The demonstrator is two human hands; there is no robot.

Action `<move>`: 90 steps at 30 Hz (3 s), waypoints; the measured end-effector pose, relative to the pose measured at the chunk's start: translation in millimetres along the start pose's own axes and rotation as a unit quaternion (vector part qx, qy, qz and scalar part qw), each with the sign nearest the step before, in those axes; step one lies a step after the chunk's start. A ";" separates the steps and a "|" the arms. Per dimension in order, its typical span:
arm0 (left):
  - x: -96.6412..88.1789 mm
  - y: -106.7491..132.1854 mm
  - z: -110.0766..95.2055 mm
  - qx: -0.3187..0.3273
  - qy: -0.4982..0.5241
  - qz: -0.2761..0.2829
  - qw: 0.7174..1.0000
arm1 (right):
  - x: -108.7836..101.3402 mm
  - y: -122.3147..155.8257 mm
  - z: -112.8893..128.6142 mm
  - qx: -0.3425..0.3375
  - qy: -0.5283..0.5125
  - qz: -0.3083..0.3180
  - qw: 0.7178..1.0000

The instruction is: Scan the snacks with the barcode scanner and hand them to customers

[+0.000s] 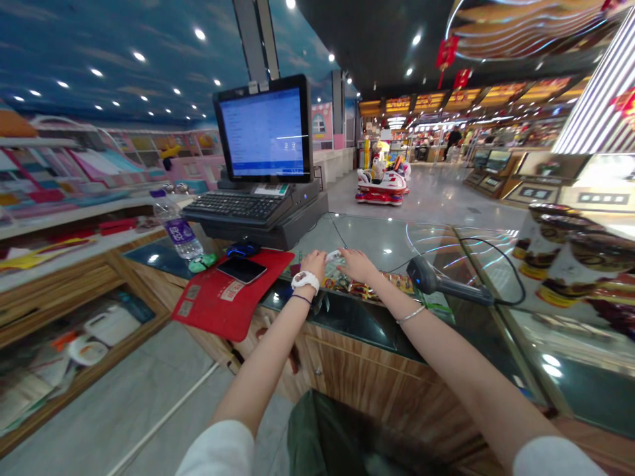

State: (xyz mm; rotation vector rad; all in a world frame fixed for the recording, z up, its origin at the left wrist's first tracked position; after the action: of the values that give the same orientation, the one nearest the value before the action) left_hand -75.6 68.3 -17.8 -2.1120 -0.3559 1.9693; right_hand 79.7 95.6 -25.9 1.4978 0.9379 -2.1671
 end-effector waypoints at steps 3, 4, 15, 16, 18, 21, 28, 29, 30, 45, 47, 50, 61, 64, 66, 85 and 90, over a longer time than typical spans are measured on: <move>-3.9 -0.2 -2.7 0.033 0.035 -0.014 0.999 | -11.3 2.1 -0.8 -0.014 0.014 -0.049 0.999; -5.5 0.1 -3.9 0.048 0.046 -0.025 0.997 | -14.9 3.3 -1.3 -0.020 0.019 -0.065 0.998; -28.9 10.2 -41.3 0.193 0.098 -0.100 0.971 | -68.1 44.1 -14.3 -0.084 0.102 -0.128 0.983; -31.2 10.9 -47.3 0.201 0.102 -0.102 0.969 | -74.2 49.3 -16.6 -0.085 0.105 -0.132 0.982; -36.2 11.2 -60.2 0.214 0.107 -0.106 0.965 | -85.4 59.6 -22.8 -0.082 0.107 -0.143 0.981; -44.6 8.5 -81.8 0.238 0.111 -0.112 0.958 | -99.5 74.8 -35.8 -0.064 0.102 -0.168 0.978; -54.2 -3.5 -134.9 0.316 0.118 -0.124 0.933 | -127.7 110.2 -69.1 -0.032 0.112 -0.209 0.971; -54.0 -5.1 -142.0 0.325 0.121 -0.124 0.930 | -131.3 115.0 -73.6 -0.029 0.113 -0.214 0.970; -53.6 -6.9 -148.9 0.331 0.125 -0.124 0.927 | -134.6 119.6 -78.2 -0.025 0.114 -0.218 0.969; -35.3 -38.8 -198.7 0.332 0.168 -0.152 0.916 | -136.5 157.0 -164.4 0.160 -0.280 -0.387 0.864; -32.4 -38.7 -193.7 0.338 0.165 -0.151 0.914 | -133.5 155.2 -165.9 0.160 -0.280 -0.362 0.874; -30.1 -39.3 -187.9 0.345 0.160 -0.152 0.912 | -131.5 153.6 -166.9 0.148 -0.256 -0.345 0.891; -26.2 -43.5 -179.4 0.371 0.122 -0.217 0.895 | -134.6 156.5 -170.4 0.088 -0.179 -0.362 0.911; -24.6 -47.5 -173.0 0.364 0.126 -0.229 0.894 | -143.9 161.6 -168.5 0.092 -0.173 -0.343 0.919; -23.5 -51.1 -169.4 0.352 0.130 -0.232 0.897 | -152.2 169.7 -166.7 0.100 -0.161 -0.321 0.928; -16.9 -52.9 -168.3 0.311 0.098 -0.200 0.924 | -115.8 189.9 -129.2 0.008 -0.078 -0.009 0.997; -18.0 -51.9 -169.5 0.305 0.106 -0.197 0.926 | -105.2 188.6 -126.4 0.007 -0.003 0.019 1.000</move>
State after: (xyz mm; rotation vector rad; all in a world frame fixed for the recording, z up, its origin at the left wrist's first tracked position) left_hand 91.3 110.7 28.0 -1.6629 -0.0913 1.3723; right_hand 322.8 37.0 -18.5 1.5022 0.8865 -2.1535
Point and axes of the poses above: each hand's wrist, its own y-axis away from the middle knuckle, its own x-axis out of the palm, z = x × y, the point moved 2 cm from there along -y, towards the middle knuckle, and after that the axes turned 6 degrees about -x, right-handed, at the moved point
